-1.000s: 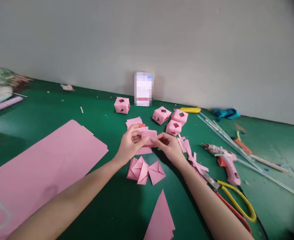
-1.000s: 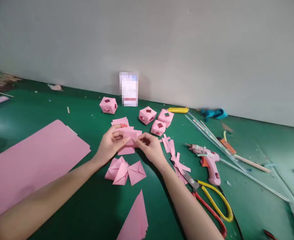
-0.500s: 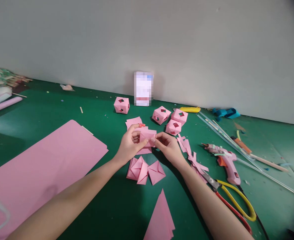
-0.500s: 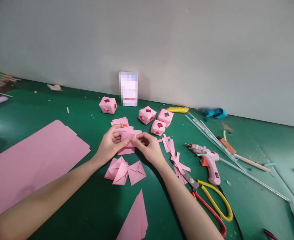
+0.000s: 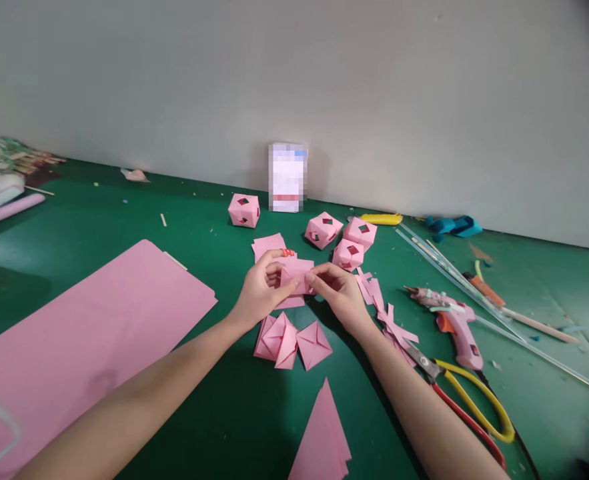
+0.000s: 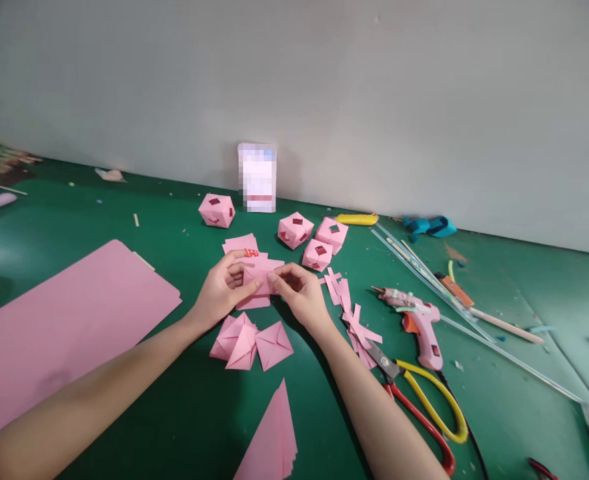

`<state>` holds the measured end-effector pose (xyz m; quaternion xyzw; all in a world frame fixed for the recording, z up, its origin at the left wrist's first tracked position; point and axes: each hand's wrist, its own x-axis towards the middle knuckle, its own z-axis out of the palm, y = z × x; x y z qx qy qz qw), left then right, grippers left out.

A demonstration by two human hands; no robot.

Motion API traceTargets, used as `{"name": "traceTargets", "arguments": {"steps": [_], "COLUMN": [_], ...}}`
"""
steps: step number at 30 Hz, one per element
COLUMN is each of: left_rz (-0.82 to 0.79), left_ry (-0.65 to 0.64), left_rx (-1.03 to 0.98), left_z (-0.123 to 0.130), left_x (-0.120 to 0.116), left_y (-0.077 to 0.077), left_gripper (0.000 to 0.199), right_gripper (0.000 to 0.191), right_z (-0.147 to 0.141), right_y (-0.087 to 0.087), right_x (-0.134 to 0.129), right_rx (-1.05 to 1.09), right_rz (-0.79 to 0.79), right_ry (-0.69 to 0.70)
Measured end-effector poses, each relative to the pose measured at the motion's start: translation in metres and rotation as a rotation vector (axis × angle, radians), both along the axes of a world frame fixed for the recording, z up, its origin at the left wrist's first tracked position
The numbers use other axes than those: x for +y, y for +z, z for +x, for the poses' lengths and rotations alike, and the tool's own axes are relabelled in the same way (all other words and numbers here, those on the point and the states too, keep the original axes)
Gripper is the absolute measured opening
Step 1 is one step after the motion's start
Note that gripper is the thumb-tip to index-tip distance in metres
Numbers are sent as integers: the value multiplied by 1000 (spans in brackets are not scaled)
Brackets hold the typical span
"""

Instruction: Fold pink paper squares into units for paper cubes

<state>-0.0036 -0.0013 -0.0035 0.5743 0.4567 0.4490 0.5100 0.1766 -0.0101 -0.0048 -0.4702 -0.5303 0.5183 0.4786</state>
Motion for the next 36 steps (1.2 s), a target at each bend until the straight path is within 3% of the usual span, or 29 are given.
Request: {"name": "traceTargets", "arguments": {"steps": [12,23,36], "left_rz": [6,-23,-122], "left_ry": [-28,-24,53], "left_rx": [14,-48,-116], "left_z": [0,0,0], "left_x": [0,1,4], "left_y": [0,2,4], "left_gripper": [43,41,54], "right_gripper": [27,39,34], "right_z": [2,0,0], "right_y": [0,0,-1], "right_x": [-1,-1,-2], "right_rx": [17,-52,-163], "right_rz": [28,-26,9], "right_ry": [-18,5,104]}}
